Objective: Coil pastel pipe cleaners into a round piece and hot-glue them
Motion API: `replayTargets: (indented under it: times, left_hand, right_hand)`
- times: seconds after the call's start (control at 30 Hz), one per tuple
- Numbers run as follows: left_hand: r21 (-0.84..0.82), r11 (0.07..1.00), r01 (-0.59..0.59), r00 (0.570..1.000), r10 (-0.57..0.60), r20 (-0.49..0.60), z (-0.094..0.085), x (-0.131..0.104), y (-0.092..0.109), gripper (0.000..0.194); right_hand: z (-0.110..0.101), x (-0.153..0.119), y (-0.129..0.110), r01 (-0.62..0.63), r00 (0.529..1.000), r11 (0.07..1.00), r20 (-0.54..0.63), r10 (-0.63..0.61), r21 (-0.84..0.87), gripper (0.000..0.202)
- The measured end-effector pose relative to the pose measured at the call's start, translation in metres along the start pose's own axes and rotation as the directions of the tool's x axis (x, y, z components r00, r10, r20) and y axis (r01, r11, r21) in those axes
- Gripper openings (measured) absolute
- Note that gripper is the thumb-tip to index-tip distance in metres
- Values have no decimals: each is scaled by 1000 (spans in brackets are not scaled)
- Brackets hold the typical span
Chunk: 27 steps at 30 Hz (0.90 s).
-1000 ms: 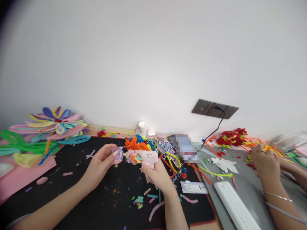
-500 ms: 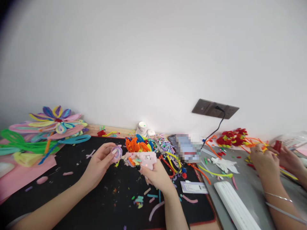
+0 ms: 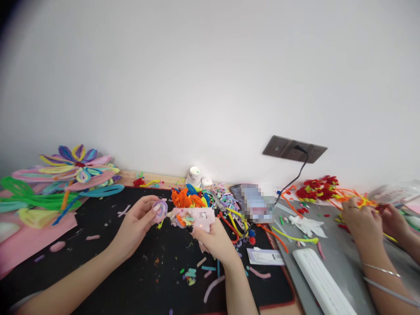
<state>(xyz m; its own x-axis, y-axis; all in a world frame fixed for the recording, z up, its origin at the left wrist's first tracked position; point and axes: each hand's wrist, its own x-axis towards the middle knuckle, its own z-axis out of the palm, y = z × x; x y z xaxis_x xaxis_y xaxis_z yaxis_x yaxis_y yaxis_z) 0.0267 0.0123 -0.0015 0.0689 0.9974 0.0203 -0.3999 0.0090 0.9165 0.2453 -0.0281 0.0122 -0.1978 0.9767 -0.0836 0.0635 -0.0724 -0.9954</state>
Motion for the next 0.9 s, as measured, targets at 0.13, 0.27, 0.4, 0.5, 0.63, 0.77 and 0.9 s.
replayTargets:
  times: [0.13,0.27,0.4,0.5,0.63,0.77,0.9]
  left_hand:
    - [23,1000,-1,1000,1,17,0,-1,0,28]
    - [42,999,2,999,-4,48,1,-1,0,26]
    - [49,999,-7,998,4,66,0,-1,-1,25]
    - [46,999,-13,997,10,81,0,-1,-1,24]
    - [56,998,-19,994,13,107,2,-2,1,22]
    - [90,996,-22,994,12,112,2,-3,1,21]
    - [121,992,-28,993,14,119,2,-3,1,21]
  right_hand:
    - [0,1,1,8,1000,1000,-14,-8,1,26]
    - [-1,1,0,20,1000,1000,-19,-20,-12,26]
    - [0,0,-3,28,999,1000,-20,-28,-3,29]
    - [0,-1,-4,36,999,999,-19,-37,-10,30]
    - [1,0,-6,37,999,999,-37,-37,-14,34]
    - [0,0,-6,32,998,998,-54,-35,-45,35]
    - [-1,1,-3,29,998,998,-61,-33,-59,35]
